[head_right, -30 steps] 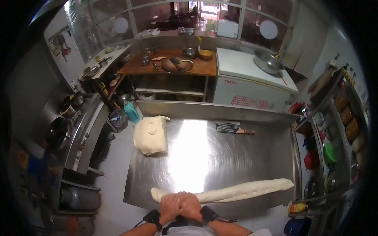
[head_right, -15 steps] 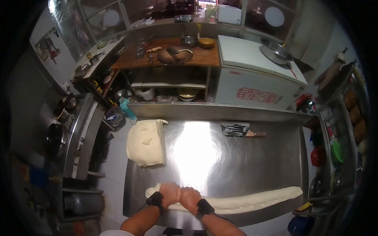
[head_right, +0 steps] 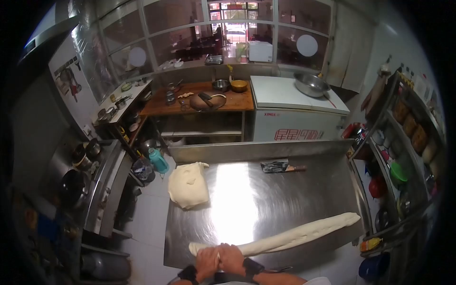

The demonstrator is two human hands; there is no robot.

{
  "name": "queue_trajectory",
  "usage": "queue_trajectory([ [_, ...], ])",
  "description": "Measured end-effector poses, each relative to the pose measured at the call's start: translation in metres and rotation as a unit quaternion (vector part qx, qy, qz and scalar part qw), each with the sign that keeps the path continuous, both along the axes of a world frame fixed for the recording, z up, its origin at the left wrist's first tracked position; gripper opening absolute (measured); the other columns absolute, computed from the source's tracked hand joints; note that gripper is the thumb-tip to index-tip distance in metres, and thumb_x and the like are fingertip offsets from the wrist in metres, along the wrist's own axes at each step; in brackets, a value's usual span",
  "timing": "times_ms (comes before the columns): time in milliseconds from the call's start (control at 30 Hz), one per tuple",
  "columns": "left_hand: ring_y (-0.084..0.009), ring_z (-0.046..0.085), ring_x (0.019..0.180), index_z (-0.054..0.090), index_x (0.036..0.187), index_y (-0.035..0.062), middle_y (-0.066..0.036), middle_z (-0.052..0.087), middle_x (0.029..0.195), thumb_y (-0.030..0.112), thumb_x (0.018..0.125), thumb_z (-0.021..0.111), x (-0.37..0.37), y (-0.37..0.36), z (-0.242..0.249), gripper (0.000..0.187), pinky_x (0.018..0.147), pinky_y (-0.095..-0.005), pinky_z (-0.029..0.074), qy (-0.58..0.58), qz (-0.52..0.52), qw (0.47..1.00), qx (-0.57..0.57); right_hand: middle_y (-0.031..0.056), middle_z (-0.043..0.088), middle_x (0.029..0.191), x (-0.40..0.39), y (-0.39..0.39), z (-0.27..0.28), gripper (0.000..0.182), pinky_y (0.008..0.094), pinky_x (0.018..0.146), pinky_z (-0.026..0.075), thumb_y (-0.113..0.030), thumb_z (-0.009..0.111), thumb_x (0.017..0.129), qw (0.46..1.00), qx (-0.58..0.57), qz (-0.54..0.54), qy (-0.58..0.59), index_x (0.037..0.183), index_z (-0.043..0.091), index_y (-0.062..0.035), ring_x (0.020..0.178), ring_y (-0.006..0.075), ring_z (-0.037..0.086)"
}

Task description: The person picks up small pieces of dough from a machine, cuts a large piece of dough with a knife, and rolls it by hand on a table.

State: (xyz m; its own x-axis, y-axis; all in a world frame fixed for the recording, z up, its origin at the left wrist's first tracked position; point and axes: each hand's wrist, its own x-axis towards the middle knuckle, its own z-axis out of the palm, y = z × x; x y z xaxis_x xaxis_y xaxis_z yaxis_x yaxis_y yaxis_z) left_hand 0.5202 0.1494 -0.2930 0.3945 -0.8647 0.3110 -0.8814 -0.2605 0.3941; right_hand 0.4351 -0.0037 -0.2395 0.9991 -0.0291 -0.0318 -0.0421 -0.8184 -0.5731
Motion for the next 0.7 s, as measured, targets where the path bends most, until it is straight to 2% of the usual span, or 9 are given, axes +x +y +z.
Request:
queue_trajectory([
  [100,-0.0285,0.059,0.103,0.065,0.123,-0.0011,-0.012,0.065,0.108,0.020,0.090,0.058,-0.025,0.005,-0.020,0.041,0.093,-0.0454,0.038,-0.004,0.130,0.991,-0.028,0.0194,0.063,0.117,-0.002,0.019,-0.027,0.047,0.0475,0.092,0.048,-0.024,0.065,0.084,0.989,-0.132,0.001,-0.063,0.122,0.059,0.0024,0.111,0.0349,0.061],
  [167,-0.0274,0.059,0.099,0.068,0.114,0.0031,-0.010,0.065,0.104,0.020,0.088,0.060,-0.013,-0.010,-0.033,0.032,0.089,-0.0453,0.039,-0.050,0.186,0.981,-0.037,0.0167,0.065,0.112,0.017,0.009,-0.035,0.035,0.0455,0.091,0.048,-0.022,0.058,0.089,0.987,-0.140,-0.014,-0.081,0.117,0.061,-0.0008,0.108,0.0324,0.063],
  [233,-0.0271,0.059,0.096,0.068,0.106,0.0059,-0.009,0.065,0.100,0.020,0.087,0.060,0.027,-0.027,-0.027,0.025,0.086,-0.0458,0.039,-0.036,0.142,0.989,0.036,0.0135,0.067,0.104,0.050,-0.009,-0.050,0.025,0.0456,0.089,0.050,-0.020,0.058,0.089,0.994,-0.070,-0.025,0.085,0.107,0.063,-0.0039,0.102,0.0309,0.065],
  [267,-0.0268,0.059,0.094,0.068,0.098,0.0087,-0.007,0.065,0.097,0.019,0.086,0.060,0.053,-0.042,-0.015,0.018,0.084,-0.0463,0.039,-0.027,0.098,0.989,0.106,0.0119,0.069,0.097,0.064,-0.017,-0.047,0.014,0.0450,0.081,0.053,-0.017,0.059,0.088,0.992,-0.082,-0.058,0.071,0.093,0.065,-0.0061,0.095,0.0296,0.067],
  [300,-0.0261,0.059,0.086,0.065,0.081,0.0130,-0.005,0.064,0.087,0.018,0.085,0.059,0.072,-0.056,-0.014,0.008,0.080,-0.0467,0.039,-0.033,0.088,0.991,0.091,0.0119,0.069,0.097,0.076,-0.026,-0.056,0.014,0.0450,0.081,0.053,-0.017,0.059,0.088,0.992,-0.078,-0.059,0.078,0.093,0.065,-0.0061,0.095,0.0296,0.067],
  [367,-0.0303,0.061,0.081,0.065,0.075,0.0122,-0.010,0.063,0.088,0.020,0.088,0.057,0.103,-0.079,-0.011,0.017,0.073,-0.0482,0.045,-0.001,0.068,0.983,0.173,0.0130,0.069,0.092,0.095,-0.044,-0.076,0.013,0.0452,0.073,0.054,-0.018,0.062,0.086,0.993,-0.067,-0.098,0.001,0.083,0.066,-0.0061,0.090,0.0305,0.067],
  [467,-0.0336,0.062,0.073,0.063,0.069,0.0089,-0.013,0.062,0.084,0.017,0.087,0.058,0.129,-0.097,-0.033,0.020,0.067,-0.0494,0.048,0.034,0.050,0.997,0.051,0.0148,0.069,0.084,0.116,-0.060,-0.078,0.016,0.0450,0.069,0.054,-0.020,0.065,0.084,0.994,-0.038,-0.095,0.047,0.078,0.067,-0.0057,0.083,0.0324,0.067],
  [633,-0.0376,0.062,0.071,0.062,0.071,0.0065,-0.015,0.060,0.079,0.016,0.087,0.057,0.138,-0.113,-0.024,0.020,0.068,-0.0514,0.051,0.053,0.105,0.993,0.023,0.0169,0.068,0.079,0.132,-0.072,-0.087,0.018,0.0457,0.070,0.055,-0.022,0.067,0.082,0.993,0.002,-0.106,0.047,0.079,0.069,-0.0049,0.078,0.0345,0.067],
  [700,-0.0328,0.064,0.070,0.064,0.068,0.0036,-0.015,0.061,0.080,0.014,0.085,0.059,0.131,-0.108,-0.019,0.020,0.061,-0.0452,0.053,0.009,0.094,0.995,0.029,0.0187,0.069,0.081,0.125,-0.069,-0.096,0.022,0.0481,0.072,0.055,-0.026,0.069,0.080,0.991,0.022,-0.132,0.020,0.080,0.068,-0.0047,0.081,0.0365,0.068],
])
